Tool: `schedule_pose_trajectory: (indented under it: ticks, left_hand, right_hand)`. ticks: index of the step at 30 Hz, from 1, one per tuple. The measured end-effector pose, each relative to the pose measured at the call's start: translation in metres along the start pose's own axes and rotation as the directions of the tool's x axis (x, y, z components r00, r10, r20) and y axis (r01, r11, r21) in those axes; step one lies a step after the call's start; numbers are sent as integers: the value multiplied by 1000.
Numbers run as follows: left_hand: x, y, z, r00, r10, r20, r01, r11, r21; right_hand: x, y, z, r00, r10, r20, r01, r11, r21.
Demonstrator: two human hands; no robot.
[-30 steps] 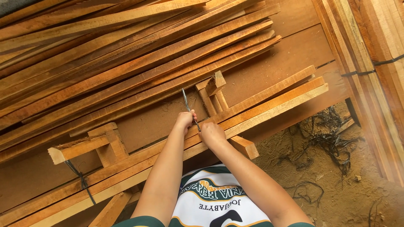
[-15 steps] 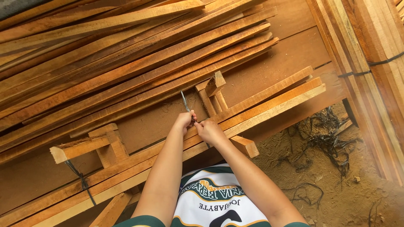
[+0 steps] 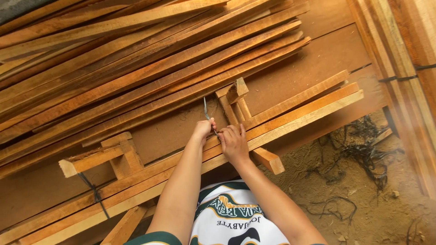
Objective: The person ties a bundle of wooden planks together using a black string. They wrap the string around the planks, pull it tight, and tie a knot to secure the bundle. The person then lifts the tied bundle and places it on a stack of other planks.
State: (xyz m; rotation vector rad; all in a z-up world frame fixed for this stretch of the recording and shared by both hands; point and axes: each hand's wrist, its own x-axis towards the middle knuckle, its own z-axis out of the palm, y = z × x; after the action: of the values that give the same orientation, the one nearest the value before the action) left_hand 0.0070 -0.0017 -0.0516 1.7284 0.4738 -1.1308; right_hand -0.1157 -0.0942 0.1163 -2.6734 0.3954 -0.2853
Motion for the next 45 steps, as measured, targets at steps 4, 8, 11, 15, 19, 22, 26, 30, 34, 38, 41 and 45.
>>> schedule_pose_trajectory:
  ticks: [4,8,11,15,19,22,26,30,34,38,41,45]
  left_hand:
    - [-10,3,0,998,39,-56,-38,999,31]
    - [-15,7,-10,996,-80,-25,81,997,10]
    - [-18,13,-9,975,-209,71,211,977,-22]
    - [-13,13,-9,921,-346,178,353,936,-4]
    - [-7,2,-7,931,-329,160,334,943,-1]
    - [-5,3,-8,948,-291,129,297,955,-30]
    - [-11,-4,-9,954,-276,113,284,957,-58]
    - [-20,5,-4,974,-218,59,223,970,-99]
    - [-18,-1,-5,986,-165,8,165,982,-95]
    - [-24,-5,-1,992,-127,2,127,992,-23]
    - [-47,29,-8,990,-134,51,133,991,23]
    - [-90,61,-28,962,-123,245,43,950,310]
  right_hand:
    - [5,15,12,991,-89,-103,89,996,-4]
    - [13,11,18,986,-89,-143,80,995,-68]
    - [11,11,14,987,-58,-147,59,998,0]
    - [13,13,9,994,-30,-102,40,994,106]
    - [15,11,2,994,-28,-107,48,980,191]
    - [21,6,-7,993,-46,-112,74,964,257]
    - [10,-7,-10,996,89,7,-80,862,500]
    - [-20,-5,-2,999,46,0,-41,879,475]
    - [-22,-2,-1,993,-111,-46,120,909,398]
    - [-24,-3,-5,974,-204,-95,224,906,359]
    - [-12,-5,-9,963,-235,-135,267,908,324]
    - [-16,-5,-6,961,-237,-144,271,913,305]
